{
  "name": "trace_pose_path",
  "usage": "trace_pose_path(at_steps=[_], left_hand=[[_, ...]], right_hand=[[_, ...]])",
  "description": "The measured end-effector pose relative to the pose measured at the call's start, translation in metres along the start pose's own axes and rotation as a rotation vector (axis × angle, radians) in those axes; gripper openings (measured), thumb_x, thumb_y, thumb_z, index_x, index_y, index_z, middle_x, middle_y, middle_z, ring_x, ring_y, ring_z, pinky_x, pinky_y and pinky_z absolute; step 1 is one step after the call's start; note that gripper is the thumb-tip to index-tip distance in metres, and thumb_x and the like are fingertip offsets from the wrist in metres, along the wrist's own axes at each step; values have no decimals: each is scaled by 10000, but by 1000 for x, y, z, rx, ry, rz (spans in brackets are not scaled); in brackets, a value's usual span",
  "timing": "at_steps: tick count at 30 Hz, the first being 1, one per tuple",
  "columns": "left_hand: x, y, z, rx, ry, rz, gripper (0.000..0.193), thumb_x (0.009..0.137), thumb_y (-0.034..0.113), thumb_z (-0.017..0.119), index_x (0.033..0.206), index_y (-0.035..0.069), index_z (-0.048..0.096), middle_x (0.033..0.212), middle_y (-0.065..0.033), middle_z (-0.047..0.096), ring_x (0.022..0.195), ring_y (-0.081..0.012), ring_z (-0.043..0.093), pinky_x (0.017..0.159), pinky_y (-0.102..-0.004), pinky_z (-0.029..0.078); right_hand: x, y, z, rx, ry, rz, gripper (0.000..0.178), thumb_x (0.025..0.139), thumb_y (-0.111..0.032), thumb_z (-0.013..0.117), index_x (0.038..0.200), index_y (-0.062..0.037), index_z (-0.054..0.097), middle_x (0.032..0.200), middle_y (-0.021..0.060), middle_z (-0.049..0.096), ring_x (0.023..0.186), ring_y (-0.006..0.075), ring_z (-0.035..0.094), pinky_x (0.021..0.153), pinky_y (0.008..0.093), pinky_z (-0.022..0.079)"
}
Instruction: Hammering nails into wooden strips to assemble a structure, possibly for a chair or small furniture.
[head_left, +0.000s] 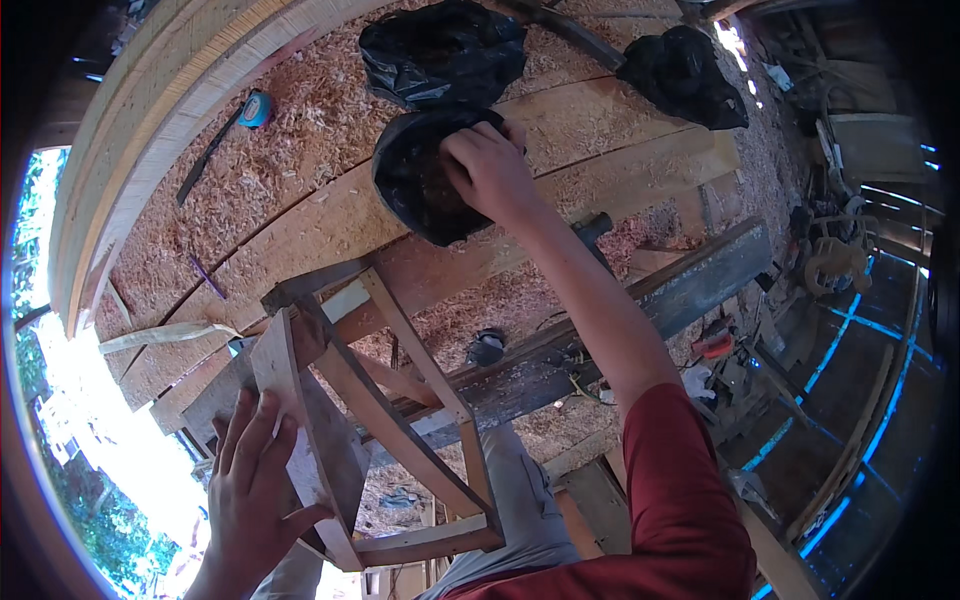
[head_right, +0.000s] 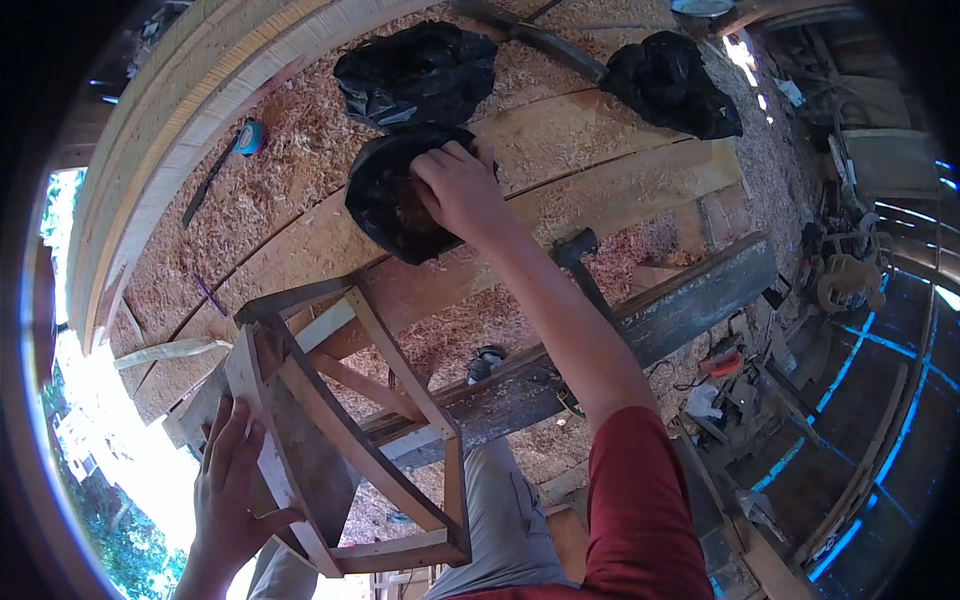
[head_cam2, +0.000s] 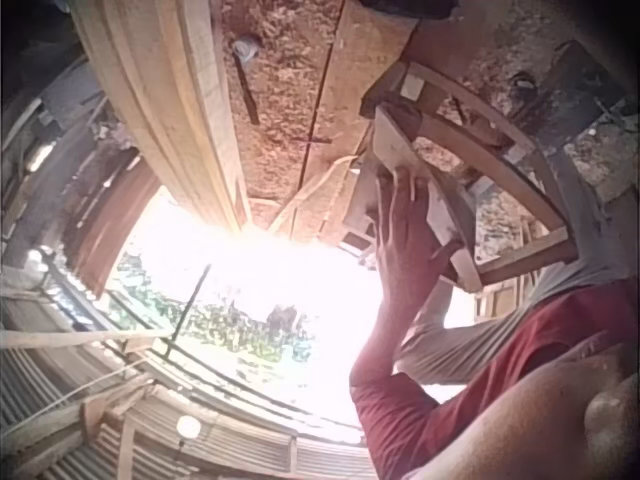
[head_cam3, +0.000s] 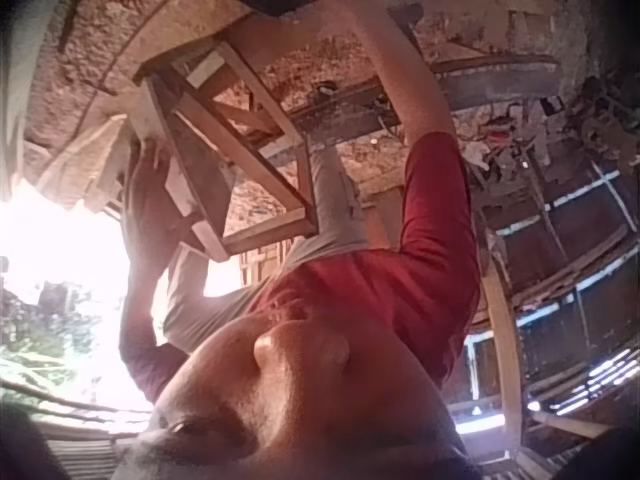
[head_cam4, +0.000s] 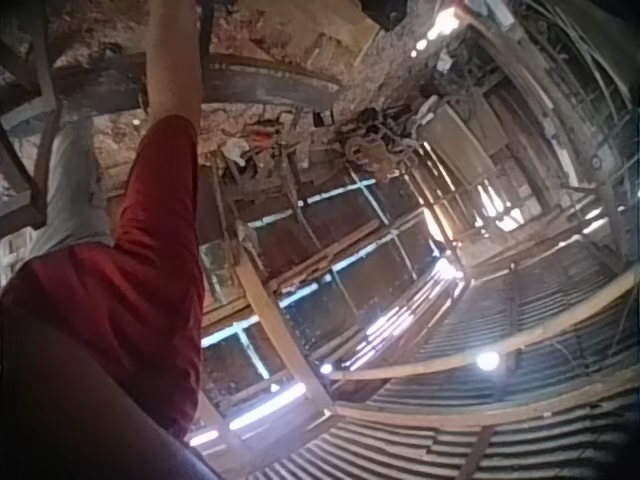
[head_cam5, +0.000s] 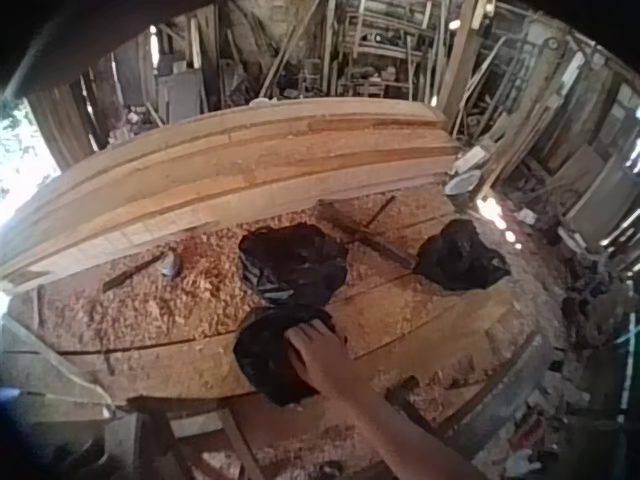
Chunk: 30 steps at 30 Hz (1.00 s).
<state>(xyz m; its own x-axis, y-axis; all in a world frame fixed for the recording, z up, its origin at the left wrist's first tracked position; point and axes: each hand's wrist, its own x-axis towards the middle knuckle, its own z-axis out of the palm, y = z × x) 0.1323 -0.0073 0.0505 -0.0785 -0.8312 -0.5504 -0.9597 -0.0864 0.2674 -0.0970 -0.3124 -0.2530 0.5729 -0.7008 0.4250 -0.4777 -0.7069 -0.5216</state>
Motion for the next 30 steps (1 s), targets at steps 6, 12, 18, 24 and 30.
trace_pose_path(at_steps=[6,12,18,24,30], left_hand=[[1,1,-1,11,-12,7,975,798,689,724,1441,-15,520,1629,-203,386,1515,-514,329,1168,-738,274],[1,-1,0,14,-2,21,978,811,706,704,1449,-10,513,1631,-203,383,1511,-518,335,1160,-741,289],[0,-2,2,32,5,26,987,820,730,677,1453,-6,507,1627,-212,382,1505,-521,342,1149,-740,310],[0,-1,2,43,6,23,989,820,735,671,1456,-5,505,1626,-209,382,1506,-522,340,1152,-738,306],[0,-1,2,36,14,20,994,812,733,675,1458,-3,502,1630,-202,384,1512,-514,336,1168,-724,299]], right_hand=[[-2,2,-3,93,32,171,154,883,-100,766,1005,-166,698,887,-9,715,927,232,670,917,414,346],[-4,3,-6,125,48,216,157,909,-131,767,1057,-179,754,958,-11,762,940,221,688,927,430,376],[-10,0,-14,138,-24,316,93,932,-165,765,1024,-167,759,945,-1,773,875,231,709,945,402,415],[-3,-9,-25,189,-51,377,78,913,-150,773,973,-122,731,903,38,752,848,238,721,861,394,478],[-2,-16,-26,380,21,420,118,908,-110,752,1004,-57,706,914,76,711,837,212,706,710,325,528]])
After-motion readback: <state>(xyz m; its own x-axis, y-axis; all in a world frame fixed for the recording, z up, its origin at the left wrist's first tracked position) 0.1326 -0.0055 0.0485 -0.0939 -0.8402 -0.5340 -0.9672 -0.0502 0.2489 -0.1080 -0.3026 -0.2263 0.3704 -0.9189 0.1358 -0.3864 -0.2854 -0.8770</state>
